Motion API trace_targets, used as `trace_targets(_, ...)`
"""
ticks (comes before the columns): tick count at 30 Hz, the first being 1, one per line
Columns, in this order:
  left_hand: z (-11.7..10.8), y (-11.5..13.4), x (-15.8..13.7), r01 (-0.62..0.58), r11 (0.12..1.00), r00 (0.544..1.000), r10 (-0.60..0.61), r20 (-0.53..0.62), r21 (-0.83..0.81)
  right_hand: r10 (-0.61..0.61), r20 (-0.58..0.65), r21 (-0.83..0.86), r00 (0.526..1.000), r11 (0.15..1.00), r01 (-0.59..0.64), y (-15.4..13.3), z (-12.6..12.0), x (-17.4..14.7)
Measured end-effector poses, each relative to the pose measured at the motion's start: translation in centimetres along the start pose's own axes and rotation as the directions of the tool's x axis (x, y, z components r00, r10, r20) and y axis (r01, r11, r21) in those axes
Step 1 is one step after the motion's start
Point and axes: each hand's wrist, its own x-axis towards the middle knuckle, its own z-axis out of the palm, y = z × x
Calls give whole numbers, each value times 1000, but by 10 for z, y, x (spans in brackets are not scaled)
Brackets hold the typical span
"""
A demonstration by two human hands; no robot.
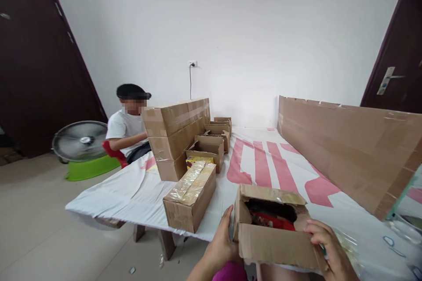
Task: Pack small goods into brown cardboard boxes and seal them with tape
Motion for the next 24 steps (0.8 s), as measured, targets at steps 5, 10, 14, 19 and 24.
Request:
trace_targets(5,8,18,-4,124,986,974,-98,205,-116,215,-48,87,975,974,-210,35,-15,-33)
trace_targets(10,18,31,-4,44,977,961,16,276,-209,301,-38,112,953,949,-295,48,-20,-42)
trace_targets(14,12,27,-7,-35,984,988,61,143,-175,212,-74,22,974,977,-211,33,-18,-30)
trace_targets(19,-10,39,-4,-121,937,988,82,-130,-327,-175,1,-136,985,975,174,-10,-5,-5)
trace_targets(24,-25,56,-5,41,971,998,-53,-43,-237,-330,76,-198,941,920,338,-46,12,3)
